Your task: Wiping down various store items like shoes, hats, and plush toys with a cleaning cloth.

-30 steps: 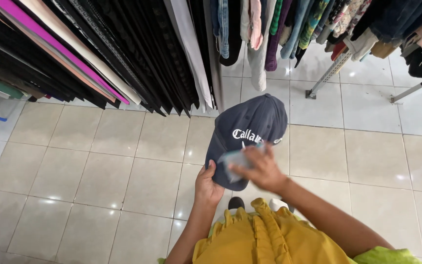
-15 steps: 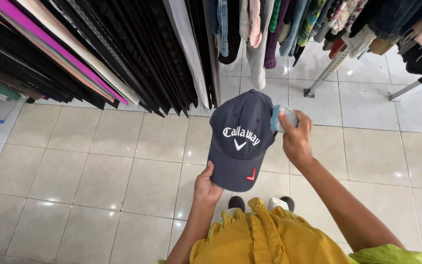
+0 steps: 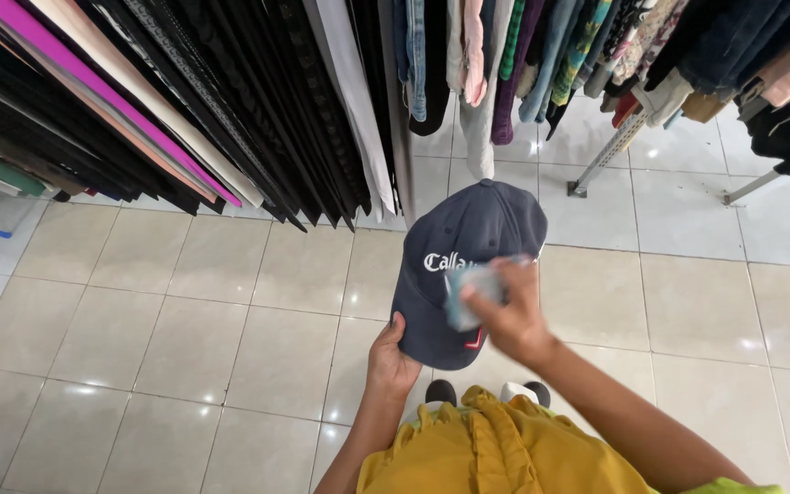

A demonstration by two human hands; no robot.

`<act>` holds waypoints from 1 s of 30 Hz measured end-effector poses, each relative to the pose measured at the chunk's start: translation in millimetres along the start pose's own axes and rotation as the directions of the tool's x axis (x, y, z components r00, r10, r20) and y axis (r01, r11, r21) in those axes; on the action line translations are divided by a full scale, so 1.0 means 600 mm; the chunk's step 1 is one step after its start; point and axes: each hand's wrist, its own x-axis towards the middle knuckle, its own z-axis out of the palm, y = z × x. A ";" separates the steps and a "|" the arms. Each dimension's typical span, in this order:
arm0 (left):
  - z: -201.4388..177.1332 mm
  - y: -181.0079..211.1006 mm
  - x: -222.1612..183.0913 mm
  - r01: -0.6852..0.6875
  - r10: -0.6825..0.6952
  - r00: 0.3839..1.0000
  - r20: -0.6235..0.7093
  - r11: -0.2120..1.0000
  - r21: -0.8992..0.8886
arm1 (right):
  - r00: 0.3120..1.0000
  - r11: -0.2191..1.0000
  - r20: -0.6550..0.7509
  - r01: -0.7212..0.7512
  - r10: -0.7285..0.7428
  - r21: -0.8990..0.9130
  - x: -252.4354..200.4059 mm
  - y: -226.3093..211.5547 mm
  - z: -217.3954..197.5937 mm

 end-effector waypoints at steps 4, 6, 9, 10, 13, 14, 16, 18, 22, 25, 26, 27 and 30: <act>0.047 -0.007 -0.030 -0.044 0.038 0.987 0.155 0.998 0.033 | 0.969 0.972 0.084 0.229 -0.233 0.046 -0.012 0.006 0.034; 0.073 -0.006 -0.056 -0.095 0.079 0.981 0.180 0.992 0.087 | 0.974 0.980 0.119 0.196 -0.192 -0.025 -0.013 0.048 0.036; 0.061 -0.013 -0.059 -0.123 0.112 0.991 0.077 0.977 0.171 | 0.994 0.981 0.055 -0.079 0.090 -0.178 -0.001 0.057 0.016; 0.048 -0.018 -0.052 -0.138 0.129 0.990 0.058 0.974 0.179 | 0.998 0.996 0.056 0.001 0.004 -0.091 0.000 0.034 0.013; 0.007 -0.035 -0.034 -0.184 0.179 0.983 0.042 0.960 0.212 | 0.959 0.969 0.140 0.241 -0.246 0.051 -0.011 -0.042 0.006; -0.009 -0.037 -0.027 -0.222 0.214 0.975 0.059 0.946 0.238 | 0.887 0.911 0.208 0.396 -0.412 0.116 -0.017 -0.069 0.006; 0.045 -0.028 -0.059 -0.234 0.212 0.971 0.109 0.936 0.263 | 0.939 0.962 0.214 0.271 -0.268 0.016 -0.016 -0.005 0.019; 0.074 -0.024 -0.079 -0.253 0.214 0.963 0.161 0.926 0.280 | 0.970 0.985 0.207 0.149 -0.129 -0.083 -0.013 0.049 0.020; 0.048 -0.033 -0.062 -0.253 0.226 0.967 0.121 0.915 0.313 | 0.999 0.999 0.029 -0.032 0.033 -0.035 -0.010 0.032 0.012; -0.015 -0.054 -0.033 -0.270 0.245 0.962 0.117 0.912 0.310 | 0.964 0.968 0.104 0.237 -0.245 0.083 -0.023 -0.057 0.006; -0.034 -0.057 -0.018 -0.299 0.260 0.952 0.164 0.904 0.305 | 0.904 0.919 0.168 0.380 -0.394 0.108 -0.024 -0.084 0.006; -0.004 -0.051 -0.039 -0.300 0.261 0.951 0.165 0.903 0.306 | 0.904 0.919 0.166 0.380 -0.394 0.109 -0.025 -0.045 0.014; 0.057 -0.041 -0.086 -0.246 0.209 0.965 0.157 0.930 0.275 | 0.987 0.984 -0.016 0.161 -0.163 -0.070 -0.028 0.068 0.036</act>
